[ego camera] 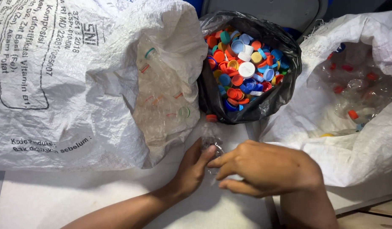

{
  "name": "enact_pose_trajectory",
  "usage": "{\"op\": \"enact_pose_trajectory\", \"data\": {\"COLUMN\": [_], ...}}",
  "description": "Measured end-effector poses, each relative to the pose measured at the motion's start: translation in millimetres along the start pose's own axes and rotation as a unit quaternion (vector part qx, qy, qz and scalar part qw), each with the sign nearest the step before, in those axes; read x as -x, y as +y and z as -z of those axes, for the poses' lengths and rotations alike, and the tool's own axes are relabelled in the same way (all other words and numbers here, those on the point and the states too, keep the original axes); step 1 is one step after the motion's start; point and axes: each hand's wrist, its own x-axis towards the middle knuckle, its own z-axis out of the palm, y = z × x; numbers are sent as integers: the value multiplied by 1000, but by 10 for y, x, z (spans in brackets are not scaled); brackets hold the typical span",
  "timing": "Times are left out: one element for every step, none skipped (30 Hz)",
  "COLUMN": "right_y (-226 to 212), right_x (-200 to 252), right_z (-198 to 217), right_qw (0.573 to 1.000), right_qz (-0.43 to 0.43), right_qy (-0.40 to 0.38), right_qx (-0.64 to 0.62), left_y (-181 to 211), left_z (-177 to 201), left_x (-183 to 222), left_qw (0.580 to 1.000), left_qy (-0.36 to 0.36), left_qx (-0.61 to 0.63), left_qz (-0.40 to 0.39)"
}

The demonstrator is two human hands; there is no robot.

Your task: Sorting plastic bottle caps and bottles into different bags for recycling.

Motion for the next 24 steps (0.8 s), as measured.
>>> {"op": "enact_pose_trajectory", "data": {"right_y": [12, 23, 36, 18, 2, -13, 17, 49, 78, 84, 90, 94, 69, 44, 17, 10, 2, -5, -9, -12, -16, 12, 42, 71], "right_x": [-8, -16, -24, -52, -81, -109, -132, -153, -172, -180, -186, -194, -200, -207, -211, -222, -227, -231, -234, -237, -242, -231, -222, -213], "right_z": [59, 119, 191, 205, 217, 228, 220, 213, 196, 211, 225, 240, 257, 274, 288, 290, 287, 284, 284, 283, 282, 268, 256, 244], "right_qw": [1000, 999, 996, 996, 989, 973, 973, 961, 943, 942, 949, 953, 954, 957, 958, 959, 960, 961, 960, 961, 962, 962, 964, 967], "right_qz": [-1, 12, 25, 25, -12, -49, -48, -94, -141, -141, -169, -196, -195, -210, -225, -224, -220, -216, -216, -214, -212, -212, -201, -190], "right_qy": [0, 35, 68, 67, 146, 224, 224, 255, 287, 287, 256, 224, 223, 200, 176, 175, 174, 173, 174, 173, 171, 171, 169, 168], "right_qx": [0, -31, -60, -58, -25, 8, 9, 54, 98, 98, 75, 52, 53, 25, -4, -3, -11, -18, -19, -25, -31, -31, -29, -26], "left_y": [7, 16, 26, 64, 102, 139, 153, 167, 179, 215, 250, 285, 248, 212, 172, 183, 195, 206, 179, 153, 126, 136, 147, 158], "left_z": [-1, -1, -8, -31, -52, -75, -67, -62, -54, -61, -71, -79, -67, -54, -45, -41, -36, -33, -23, -14, -5, -11, -15, -20], "left_x": [0, 0, -11, -1, 11, 22, 32, 41, 57, 54, 52, 49, 51, 54, 61, 63, 65, 66, 61, 56, 53, 50, 45, 41], "left_qw": [1000, 1000, 999, 999, 999, 999, 999, 998, 994, 994, 996, 997, 997, 997, 997, 997, 997, 996, 996, 997, 997, 997, 997, 997], "left_qy": [0, -11, -20, -19, -25, -30, -30, -42, -54, -54, -51, -48, -48, -61, -73, -72, -74, -76, -77, -76, -75, -75, -73, -71], "left_qx": [0, -12, -22, -21, -21, -21, -21, -56, -91, -92, -77, -63, -63, -46, -29, -29, -33, -37, -37, -30, -22, -22, 0, 23], "left_qz": [0, -12, -27, -29, -6, 17, 16, 8, 1, 1, 14, 26, 25, 12, 1, 0, -5, -9, -9, -13, -17, -17, -5, 7]}}
